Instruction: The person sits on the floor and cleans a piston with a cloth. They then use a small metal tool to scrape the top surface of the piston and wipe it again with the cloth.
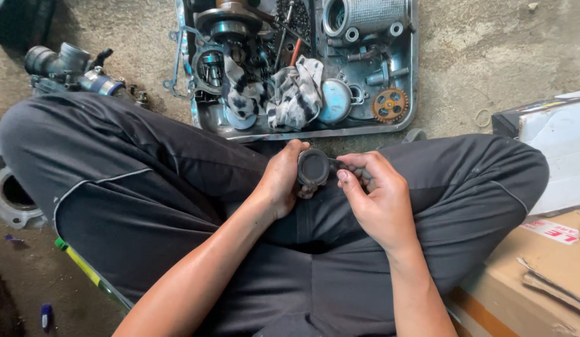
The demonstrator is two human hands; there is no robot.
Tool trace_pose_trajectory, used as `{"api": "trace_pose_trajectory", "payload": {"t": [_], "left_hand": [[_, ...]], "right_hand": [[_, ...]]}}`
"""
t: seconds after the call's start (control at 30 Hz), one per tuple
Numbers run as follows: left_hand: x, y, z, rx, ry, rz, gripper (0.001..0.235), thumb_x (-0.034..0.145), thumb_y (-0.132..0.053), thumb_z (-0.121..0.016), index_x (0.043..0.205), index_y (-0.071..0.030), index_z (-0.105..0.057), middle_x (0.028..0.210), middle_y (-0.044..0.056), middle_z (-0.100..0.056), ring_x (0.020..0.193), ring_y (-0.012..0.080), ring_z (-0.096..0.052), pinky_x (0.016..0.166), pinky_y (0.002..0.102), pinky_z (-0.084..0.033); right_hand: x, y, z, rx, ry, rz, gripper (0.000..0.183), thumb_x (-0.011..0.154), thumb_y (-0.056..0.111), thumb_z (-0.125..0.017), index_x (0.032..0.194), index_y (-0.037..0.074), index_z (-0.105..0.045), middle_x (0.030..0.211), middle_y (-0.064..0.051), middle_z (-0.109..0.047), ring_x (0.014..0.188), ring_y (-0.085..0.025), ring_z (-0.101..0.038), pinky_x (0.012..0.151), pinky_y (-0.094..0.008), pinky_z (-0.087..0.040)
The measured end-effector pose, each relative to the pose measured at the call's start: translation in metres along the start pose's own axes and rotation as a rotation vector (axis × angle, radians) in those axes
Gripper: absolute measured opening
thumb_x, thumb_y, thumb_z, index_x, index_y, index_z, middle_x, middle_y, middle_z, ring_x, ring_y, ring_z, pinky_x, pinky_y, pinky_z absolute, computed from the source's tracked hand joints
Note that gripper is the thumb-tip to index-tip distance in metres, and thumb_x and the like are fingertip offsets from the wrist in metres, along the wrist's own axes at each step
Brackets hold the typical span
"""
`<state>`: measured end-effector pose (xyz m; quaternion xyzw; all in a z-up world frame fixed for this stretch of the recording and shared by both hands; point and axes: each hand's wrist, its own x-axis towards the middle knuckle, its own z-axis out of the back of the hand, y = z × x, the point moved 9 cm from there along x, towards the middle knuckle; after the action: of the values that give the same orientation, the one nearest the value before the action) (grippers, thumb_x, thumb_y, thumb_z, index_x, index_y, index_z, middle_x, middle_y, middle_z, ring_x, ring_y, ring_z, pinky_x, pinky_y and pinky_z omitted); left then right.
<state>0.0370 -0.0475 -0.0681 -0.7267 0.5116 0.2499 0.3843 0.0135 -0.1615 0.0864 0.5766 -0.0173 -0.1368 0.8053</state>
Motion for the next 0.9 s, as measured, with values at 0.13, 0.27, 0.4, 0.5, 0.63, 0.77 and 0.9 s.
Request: {"api": "trace_pose_trajectory", "payload": {"t": [0.13,0.27,0.4,0.5,0.63,0.77,0.9], "left_hand": [[-0.012,-0.012,-0.004,-0.037,-0.104,0.006,0.035,0.099,-0.041,-0.042,0.087,-0.015,-0.061,0.064,0.011,-0.062,0.044,0.0182,-0.049,0.04,0.031,-0.035],[-0.01,-0.01,-0.006,-0.001,-0.001,0.044,0.047,0.102,-0.042,-0.034,0.082,-0.008,-0.059,0.065,0.013,-0.062,0.042,0.0164,-0.042,0.04,0.03,-0.033],[-0.013,-0.014,-0.011,-0.07,0.105,0.041,0.051,0.102,-0.042,-0.029,0.081,-0.007,-0.059,0.065,0.012,-0.062,0.041,0.0145,-0.041,0.039,0.029,-0.031],[-0.015,-0.016,-0.01,-0.049,0.081,0.034,0.048,0.102,-0.04,-0.028,0.082,-0.008,-0.058,0.066,0.011,-0.062,0.042,0.0147,-0.041,0.04,0.029,-0.032],[-0.01,-0.012,-0.006,-0.124,0.053,0.051,0.042,0.1,-0.037,-0.032,0.082,-0.009,-0.058,0.065,0.012,-0.061,0.042,0.0167,-0.043,0.039,0.029,-0.033],[-0.006,-0.009,-0.001,-0.15,0.028,0.051,0.039,0.099,-0.036,-0.035,0.08,-0.011,-0.057,0.063,0.01,-0.06,0.041,0.0162,-0.042,0.037,0.029,-0.034],[0.001,0.0,0.007,-0.16,0.004,0.055,0.039,0.101,-0.037,-0.037,0.077,-0.011,-0.055,0.063,0.007,-0.058,0.043,0.0158,-0.046,0.036,0.029,-0.035]], "right_hand": [[0.003,0.0,-0.001,-0.01,-0.028,-0.036,0.021,0.095,-0.005,-0.068,0.115,-0.002,-0.067,0.098,-0.004,-0.064,0.083,-0.008,-0.064,0.073,-0.022,-0.054],[-0.004,0.022,0.002,-0.249,-0.084,0.179,0.023,0.094,-0.008,-0.069,0.115,0.002,-0.068,0.1,-0.005,-0.064,0.083,-0.01,-0.064,0.073,-0.025,-0.053],[-0.009,0.027,-0.004,-0.363,-0.033,0.264,0.038,0.085,-0.016,-0.064,0.114,0.008,-0.073,0.103,-0.008,-0.06,0.079,-0.015,-0.064,0.069,-0.027,-0.053],[-0.013,0.035,-0.01,-0.486,-0.02,0.372,0.046,0.082,-0.015,-0.067,0.118,0.012,-0.075,0.1,-0.008,-0.057,0.083,-0.022,-0.063,0.073,-0.031,-0.053],[-0.014,0.033,-0.014,-0.529,0.019,0.358,0.052,0.08,-0.013,-0.068,0.123,0.016,-0.075,0.101,-0.01,-0.059,0.08,-0.024,-0.064,0.07,-0.034,-0.054],[-0.018,0.038,-0.019,-0.576,0.016,0.416,0.054,0.08,-0.011,-0.071,0.126,0.017,-0.074,0.1,-0.009,-0.059,0.083,-0.025,-0.065,0.074,-0.036,-0.056],[-0.023,0.042,-0.021,-0.603,0.01,0.431,0.052,0.081,-0.01,-0.072,0.125,0.018,-0.074,0.1,-0.009,-0.06,0.083,-0.025,-0.066,0.075,-0.036,-0.056]]}}
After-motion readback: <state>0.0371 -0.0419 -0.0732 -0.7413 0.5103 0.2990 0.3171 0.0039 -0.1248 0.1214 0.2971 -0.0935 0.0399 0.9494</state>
